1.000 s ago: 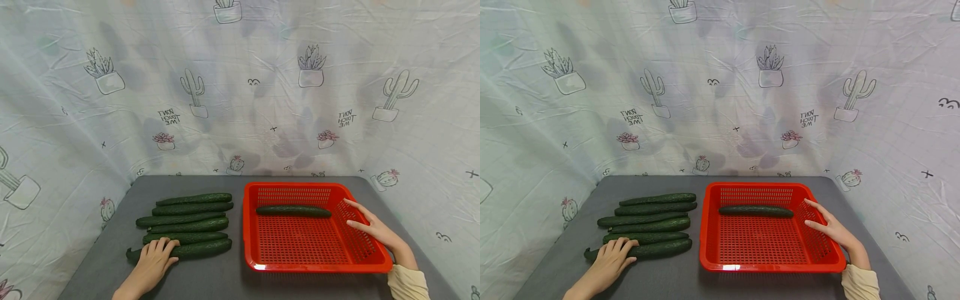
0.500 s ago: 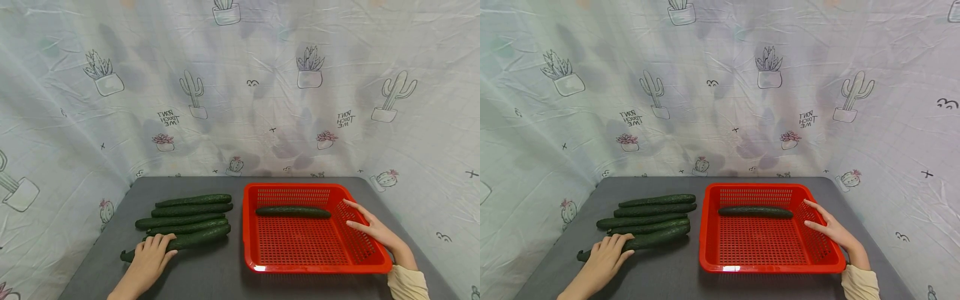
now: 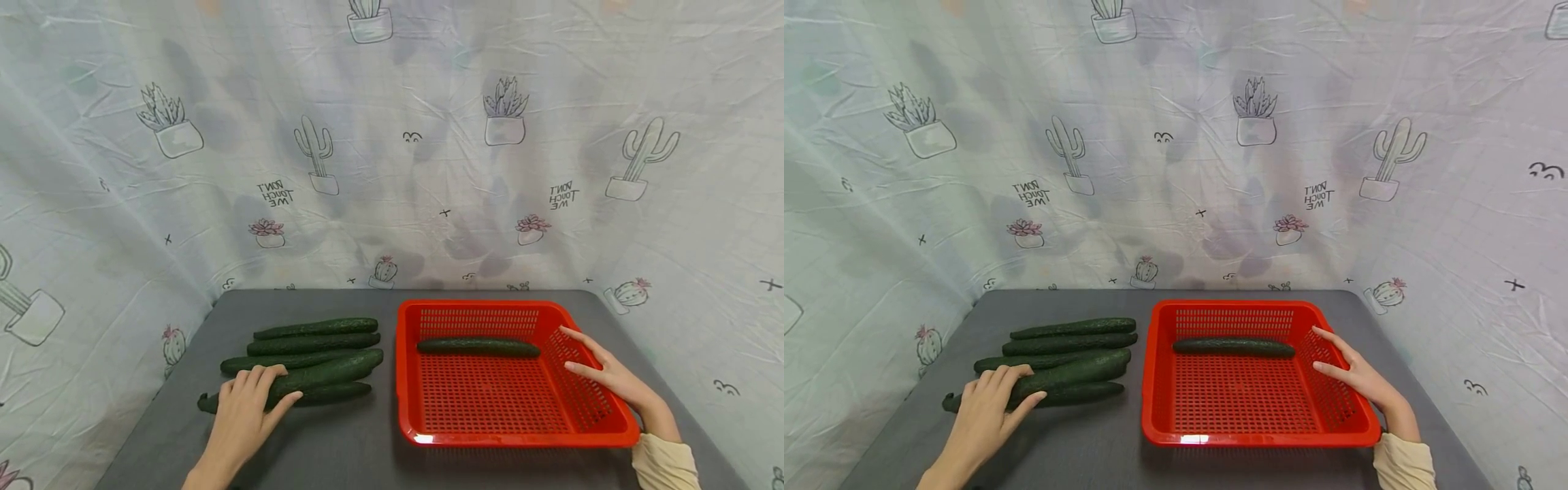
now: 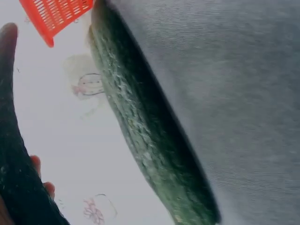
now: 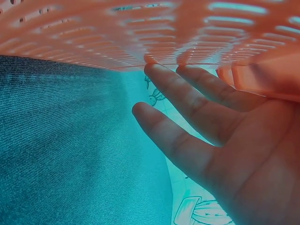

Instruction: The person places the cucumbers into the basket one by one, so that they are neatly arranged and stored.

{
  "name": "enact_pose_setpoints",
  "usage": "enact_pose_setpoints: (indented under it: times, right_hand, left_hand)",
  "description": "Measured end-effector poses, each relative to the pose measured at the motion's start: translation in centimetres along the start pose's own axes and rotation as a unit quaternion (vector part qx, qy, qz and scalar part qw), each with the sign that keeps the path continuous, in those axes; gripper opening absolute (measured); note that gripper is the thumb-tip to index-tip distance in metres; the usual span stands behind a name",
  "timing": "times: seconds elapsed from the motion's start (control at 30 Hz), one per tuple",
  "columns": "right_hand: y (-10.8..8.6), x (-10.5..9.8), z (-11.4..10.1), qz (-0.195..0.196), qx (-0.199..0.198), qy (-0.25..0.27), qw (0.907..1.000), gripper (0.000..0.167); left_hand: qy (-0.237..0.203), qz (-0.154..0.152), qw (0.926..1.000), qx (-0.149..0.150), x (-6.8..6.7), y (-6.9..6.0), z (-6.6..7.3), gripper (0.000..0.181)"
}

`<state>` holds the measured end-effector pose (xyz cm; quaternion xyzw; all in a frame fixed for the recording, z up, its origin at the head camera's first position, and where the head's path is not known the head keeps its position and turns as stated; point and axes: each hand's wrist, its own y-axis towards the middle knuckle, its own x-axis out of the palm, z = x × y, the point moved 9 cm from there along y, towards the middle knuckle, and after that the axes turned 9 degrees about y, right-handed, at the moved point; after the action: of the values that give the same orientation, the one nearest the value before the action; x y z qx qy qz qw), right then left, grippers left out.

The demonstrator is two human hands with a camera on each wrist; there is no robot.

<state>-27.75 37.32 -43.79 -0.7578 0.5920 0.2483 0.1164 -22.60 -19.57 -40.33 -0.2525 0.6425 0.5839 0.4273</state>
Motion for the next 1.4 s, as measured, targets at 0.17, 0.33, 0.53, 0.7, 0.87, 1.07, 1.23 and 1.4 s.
enact_pose_setpoints:
  times: [0.17,0.33,0.53,0.7,0.87,1.07,1.23,1.4]
  right_hand:
    - [0.0,-0.1,0.0,0.0,0.003,0.0,1.0,0.063]
    - [-0.1,-0.1,0.0,-0.001,0.008,0.004,1.0,0.063]
    - [0.0,0.0,-0.1,-0.006,0.006,0.01,0.9999,0.063]
    - [0.2,0.1,0.1,-0.01,0.006,0.013,0.9998,0.063]
    - [0.2,0.1,0.2,-0.008,0.006,0.006,0.9999,0.063]
    - [0.2,0.0,0.2,-0.005,0.005,0.001,1.0,0.063]
    - [0.2,-0.1,0.1,-0.004,-0.005,0.003,1.0,0.062]
    - [0.1,-0.1,0.2,-0.003,-0.005,0.01,0.9999,0.062]
  left_hand:
    - [-0.001,0.035,0.9994,0.001,-1.0,1.2,0.9,0.044]
    - [0.002,0.045,0.9988,0.021,-1.5,2.4,2.6,0.044]
    - [-0.009,0.029,0.9992,0.026,-1.4,3.6,4.3,0.043]
    - [-0.013,0.018,0.9993,0.03,-1.3,4.8,5.6,0.043]
    - [-0.019,0.005,0.9991,0.039,-1.1,5.9,7.1,0.044]
    - [-0.032,-0.005,0.9983,0.048,-1.0,7.1,8.9,0.042]
    - [-0.042,-0.01,0.9981,0.043,-0.8,8.2,10.6,0.042]
    - [-0.049,-0.016,0.9978,0.041,-0.6,9.1,12.1,0.046]
